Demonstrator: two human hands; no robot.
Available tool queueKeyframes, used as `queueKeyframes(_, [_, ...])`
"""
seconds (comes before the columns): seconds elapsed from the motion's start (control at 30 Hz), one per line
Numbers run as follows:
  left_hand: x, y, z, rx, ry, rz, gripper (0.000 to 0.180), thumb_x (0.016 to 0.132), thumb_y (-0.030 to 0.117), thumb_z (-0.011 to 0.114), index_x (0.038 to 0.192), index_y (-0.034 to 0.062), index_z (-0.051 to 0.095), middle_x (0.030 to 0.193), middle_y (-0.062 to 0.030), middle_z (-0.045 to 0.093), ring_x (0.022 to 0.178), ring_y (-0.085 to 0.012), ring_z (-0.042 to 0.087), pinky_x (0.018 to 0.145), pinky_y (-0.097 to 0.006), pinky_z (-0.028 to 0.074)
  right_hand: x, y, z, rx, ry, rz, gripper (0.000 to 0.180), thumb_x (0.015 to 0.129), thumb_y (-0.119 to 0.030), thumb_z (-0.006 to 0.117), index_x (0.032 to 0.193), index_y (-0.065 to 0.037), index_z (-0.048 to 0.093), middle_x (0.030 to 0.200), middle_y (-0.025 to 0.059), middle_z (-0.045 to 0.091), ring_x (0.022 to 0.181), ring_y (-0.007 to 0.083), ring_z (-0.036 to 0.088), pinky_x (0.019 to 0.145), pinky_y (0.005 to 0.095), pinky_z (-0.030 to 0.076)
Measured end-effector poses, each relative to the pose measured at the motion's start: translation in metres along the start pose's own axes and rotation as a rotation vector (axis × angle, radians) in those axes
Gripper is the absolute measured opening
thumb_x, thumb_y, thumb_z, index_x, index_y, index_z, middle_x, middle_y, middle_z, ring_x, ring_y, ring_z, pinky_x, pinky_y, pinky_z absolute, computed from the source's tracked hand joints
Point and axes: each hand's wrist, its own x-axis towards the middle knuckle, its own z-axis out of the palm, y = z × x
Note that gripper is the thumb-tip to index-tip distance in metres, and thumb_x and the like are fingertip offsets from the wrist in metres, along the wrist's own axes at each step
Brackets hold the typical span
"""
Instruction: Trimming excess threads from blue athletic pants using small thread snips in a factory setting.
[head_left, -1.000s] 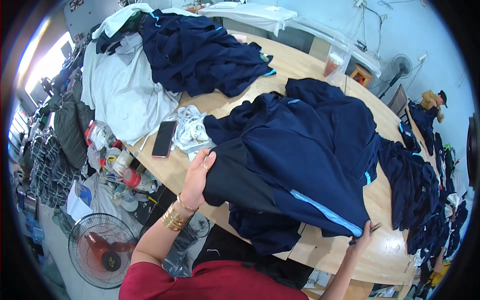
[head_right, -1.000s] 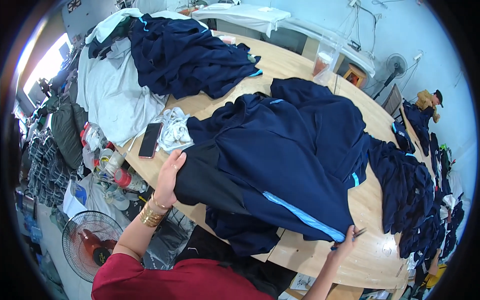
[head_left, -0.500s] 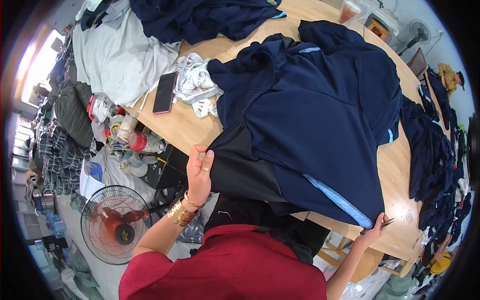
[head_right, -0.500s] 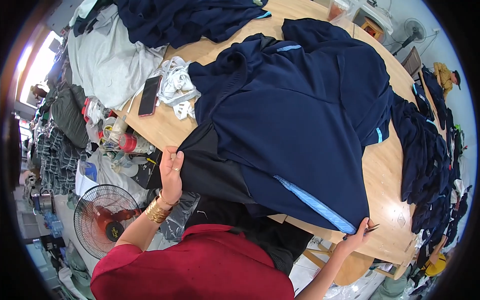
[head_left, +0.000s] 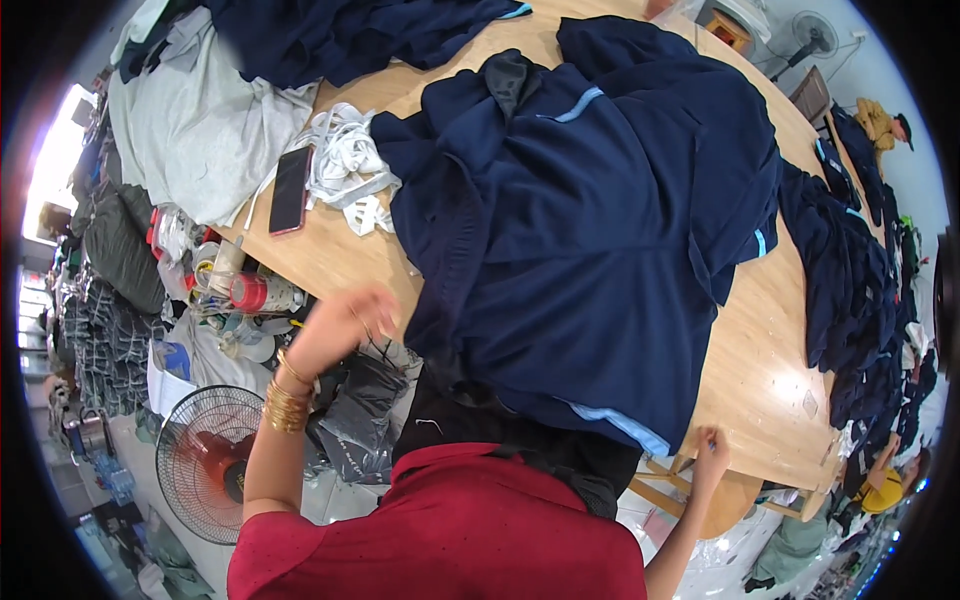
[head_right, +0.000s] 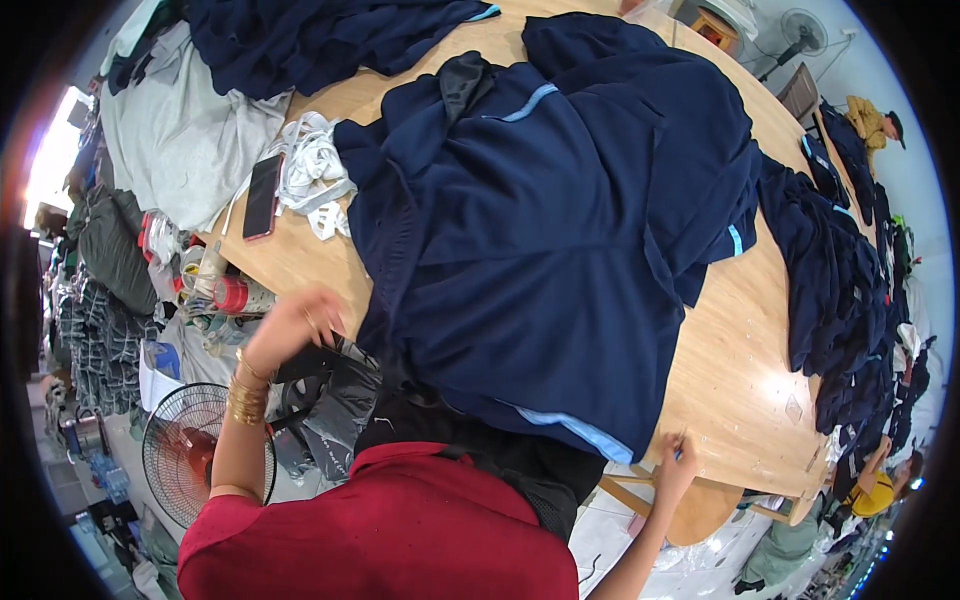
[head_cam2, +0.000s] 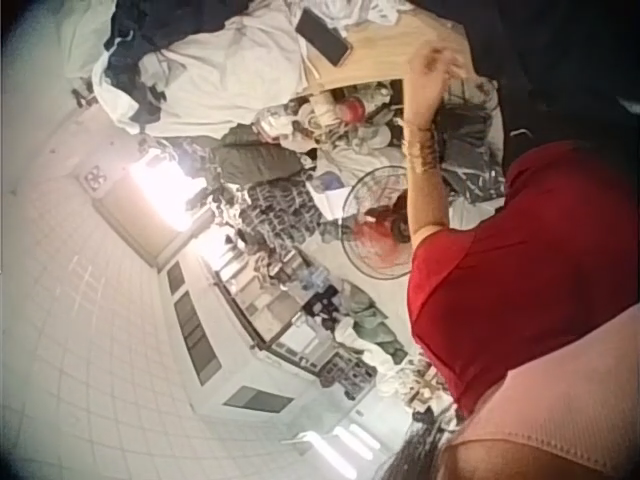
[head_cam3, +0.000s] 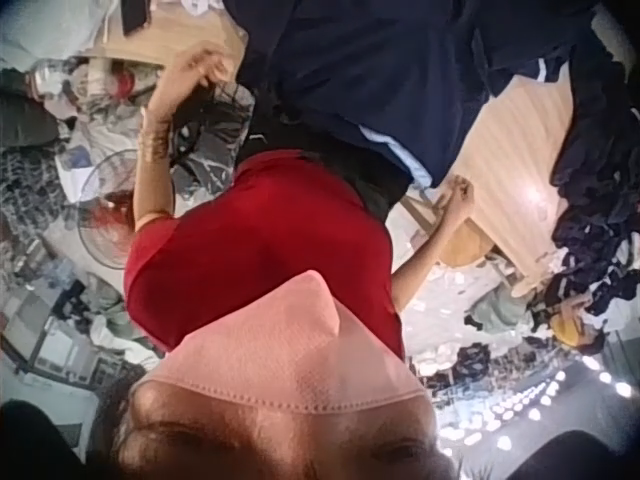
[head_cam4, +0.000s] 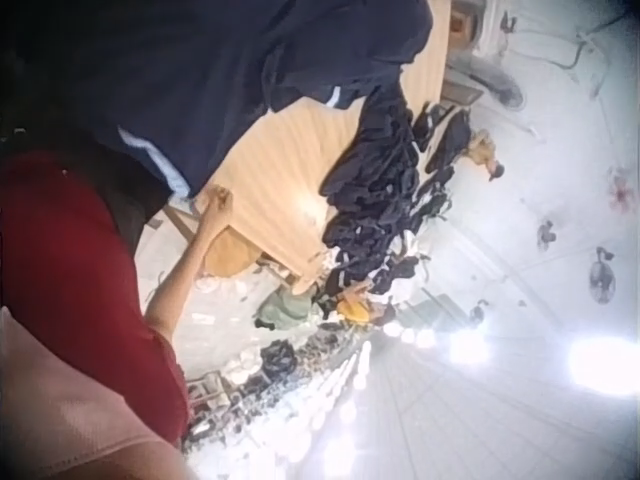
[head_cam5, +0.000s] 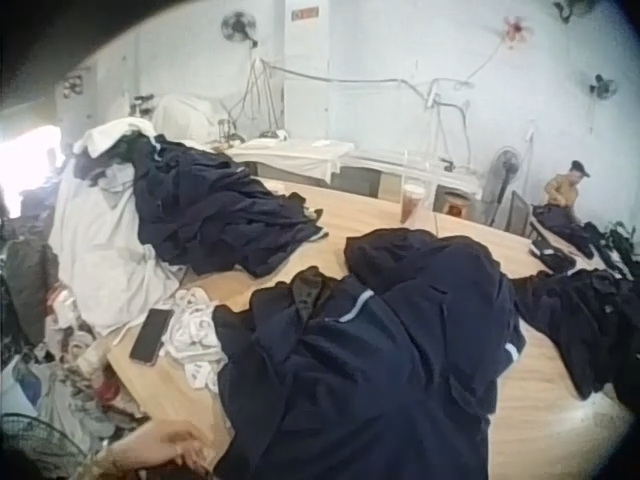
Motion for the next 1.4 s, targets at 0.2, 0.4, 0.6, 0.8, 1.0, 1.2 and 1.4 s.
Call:
queueKeyframes(0.2, [0.06,0.048,0.028,0.034,0.274,0.392,0.029,0.088,0.021,0.06,0.112,0.0036,0.056,0.084,-0.001,0.061,0.077,-0.0069,0.056,0.067,-0.021,0.045,0.079,-0.085,0.022,0.158,0.111,-0.241,0.023,0.085,-0.017,0.062,0.101,-0.001,0.063,0.082,0.0111,0.064,0.079,0.0176,0.061,0.073,0.0281,0.046])
queueKeyframes(0.4, [0.097,0.053,0.057,0.051,0.299,0.358,0.055,0.075,0.023,0.075,0.118,-0.0015,0.052,0.071,0.0037,0.047,0.064,-0.0056,0.04,0.06,-0.02,0.037,0.133,-0.113,0.068,0.338,0.008,-0.116,0.031,0.074,-0.026,0.071,0.096,-0.005,0.066,0.075,0.0099,0.064,0.072,0.0183,0.06,0.068,0.029,0.046])
queueKeyframes(0.6, [0.094,0.051,0.05,-0.083,0.232,0.328,0.043,0.076,0.014,0.073,0.111,0.0019,0.051,0.064,0.0076,0.038,0.061,-0.0021,0.034,0.056,-0.018,0.028,0.116,-0.13,0.068,0.382,-0.01,-0.2,0.024,0.076,-0.015,0.068,0.097,-0.006,0.062,0.067,0.0046,0.052,0.061,0.0145,0.049,0.061,0.0279,0.042])
queueKeyframes(0.8, [0.066,0.066,0.043,-0.32,0.0,0.362,0.017,0.076,0.003,0.065,0.086,0.007,0.051,0.079,0.0043,0.041,0.075,-0.0026,0.04,0.07,-0.018,0.032,0.106,-0.086,0.045,0.284,0.2,-0.33,0.014,0.082,-0.011,0.061,0.093,-0.003,0.058,0.072,0.0092,0.057,0.064,0.0164,0.05,0.064,0.0284,0.043])
queueKeyframes(1.0, [0.013,0.016,0.035,-0.202,-0.256,0.12,0.006,0.077,-0.003,0.065,0.081,0.0008,0.062,0.079,-0.0006,0.058,0.072,-0.0051,0.054,0.064,-0.018,0.043,0.023,-0.044,-0.026,0.041,0.268,-0.176,0.009,0.086,-0.009,0.056,0.087,-0.001,0.054,0.067,0.0164,0.051,0.057,0.0253,0.042,0.056,0.0342,0.04])
queueKeyframes(1.2, [0.006,0.007,0.051,0.024,-0.38,0.092,0.011,0.083,0.009,0.066,0.091,0.0027,0.068,0.075,0.0027,0.059,0.064,-0.001,0.047,0.056,-0.017,0.037,-0.021,-0.005,-0.019,-0.268,-0.058,-0.021,0.016,0.077,-0.01,0.064,0.086,-0.001,0.055,0.066,0.0182,0.053,0.061,0.0344,0.052,0.057,0.0384,0.041])
queueKeyframes(1.4, [0.01,0.012,0.04,0.219,-0.329,0.33,0.032,0.078,0.02,0.072,0.101,0.0011,0.059,0.091,-0.0028,0.057,0.075,-0.0076,0.052,0.066,-0.021,0.045,0.027,-0.049,-0.021,-0.154,-0.079,0.035,0.035,0.075,-0.009,0.065,0.108,-0.003,0.055,0.074,0.013,0.056,0.066,0.027,0.053,0.064,0.0338,0.043])
